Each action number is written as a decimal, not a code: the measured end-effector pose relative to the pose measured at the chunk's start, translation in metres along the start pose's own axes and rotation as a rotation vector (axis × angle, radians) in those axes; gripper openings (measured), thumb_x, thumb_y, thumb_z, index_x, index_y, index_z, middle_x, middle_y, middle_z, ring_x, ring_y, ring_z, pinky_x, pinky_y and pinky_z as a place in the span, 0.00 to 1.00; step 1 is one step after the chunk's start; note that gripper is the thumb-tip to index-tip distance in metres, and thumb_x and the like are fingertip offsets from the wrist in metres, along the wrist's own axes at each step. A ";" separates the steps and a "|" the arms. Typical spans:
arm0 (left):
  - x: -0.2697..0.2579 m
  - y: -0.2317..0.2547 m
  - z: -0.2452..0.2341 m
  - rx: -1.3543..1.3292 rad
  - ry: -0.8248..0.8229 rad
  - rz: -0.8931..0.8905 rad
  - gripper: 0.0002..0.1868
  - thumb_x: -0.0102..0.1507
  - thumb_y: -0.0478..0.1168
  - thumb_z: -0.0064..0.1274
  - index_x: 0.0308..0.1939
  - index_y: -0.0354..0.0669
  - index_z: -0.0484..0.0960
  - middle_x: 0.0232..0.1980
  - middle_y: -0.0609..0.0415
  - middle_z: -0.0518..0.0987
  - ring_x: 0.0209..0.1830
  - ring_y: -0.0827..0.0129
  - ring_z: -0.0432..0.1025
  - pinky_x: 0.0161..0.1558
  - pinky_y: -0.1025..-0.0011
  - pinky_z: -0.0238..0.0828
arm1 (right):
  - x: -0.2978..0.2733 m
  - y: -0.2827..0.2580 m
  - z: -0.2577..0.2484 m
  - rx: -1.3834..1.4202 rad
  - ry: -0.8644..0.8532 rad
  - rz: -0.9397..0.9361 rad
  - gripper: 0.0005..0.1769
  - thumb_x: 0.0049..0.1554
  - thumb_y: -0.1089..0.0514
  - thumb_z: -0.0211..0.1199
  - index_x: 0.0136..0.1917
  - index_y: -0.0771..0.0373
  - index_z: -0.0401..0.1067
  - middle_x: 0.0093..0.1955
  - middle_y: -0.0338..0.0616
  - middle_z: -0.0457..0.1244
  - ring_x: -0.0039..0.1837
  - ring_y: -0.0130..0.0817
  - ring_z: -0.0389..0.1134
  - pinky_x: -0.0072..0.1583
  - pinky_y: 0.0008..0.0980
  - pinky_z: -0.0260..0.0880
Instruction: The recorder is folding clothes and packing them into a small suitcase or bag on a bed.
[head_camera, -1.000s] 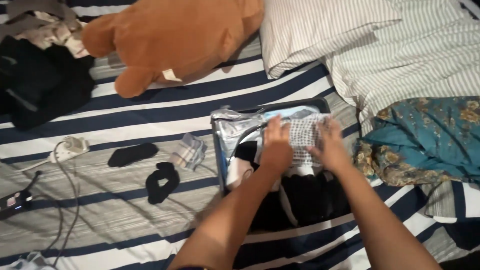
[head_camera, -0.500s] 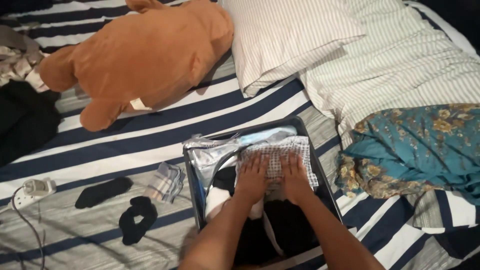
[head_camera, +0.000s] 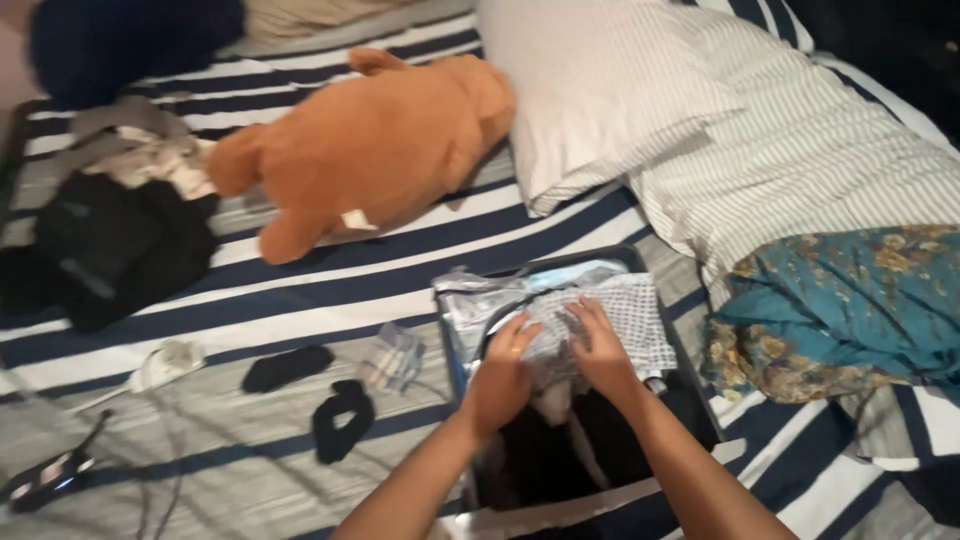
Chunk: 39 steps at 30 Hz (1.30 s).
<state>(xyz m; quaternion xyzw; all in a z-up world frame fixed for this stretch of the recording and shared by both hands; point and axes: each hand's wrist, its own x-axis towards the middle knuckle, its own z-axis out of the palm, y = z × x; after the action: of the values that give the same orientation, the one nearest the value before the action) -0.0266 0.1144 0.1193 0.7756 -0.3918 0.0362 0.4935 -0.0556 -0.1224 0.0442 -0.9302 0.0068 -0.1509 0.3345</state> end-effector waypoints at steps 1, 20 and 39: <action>-0.012 0.008 -0.023 0.025 0.087 0.012 0.30 0.55 0.25 0.47 0.64 0.34 0.74 0.69 0.32 0.69 0.70 0.38 0.64 0.71 0.54 0.62 | 0.008 -0.042 -0.003 0.061 -0.008 -0.005 0.32 0.53 0.65 0.60 0.71 0.56 0.64 0.78 0.53 0.54 0.82 0.55 0.50 0.79 0.45 0.51; -0.520 -0.137 -0.374 0.475 0.666 -1.714 0.55 0.50 0.50 0.66 0.78 0.44 0.54 0.79 0.41 0.49 0.77 0.44 0.46 0.64 0.28 0.47 | -0.013 -0.409 0.203 -0.006 -0.517 -0.591 0.52 0.46 0.68 0.64 0.80 0.50 0.50 0.83 0.57 0.39 0.83 0.63 0.40 0.77 0.58 0.42; -0.554 -0.118 -0.396 0.171 0.744 -2.003 0.36 0.58 0.48 0.61 0.68 0.39 0.72 0.61 0.44 0.82 0.64 0.53 0.75 0.76 0.40 0.44 | -0.026 -0.462 0.237 -0.192 -0.734 -0.534 0.48 0.51 0.62 0.64 0.79 0.43 0.48 0.85 0.48 0.36 0.84 0.57 0.38 0.77 0.55 0.44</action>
<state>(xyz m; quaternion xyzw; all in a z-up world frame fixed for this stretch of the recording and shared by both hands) -0.2020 0.7702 -0.0108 0.7162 0.6019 -0.1239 0.3307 -0.0539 0.3860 0.1518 -0.9180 -0.3380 0.1086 0.1766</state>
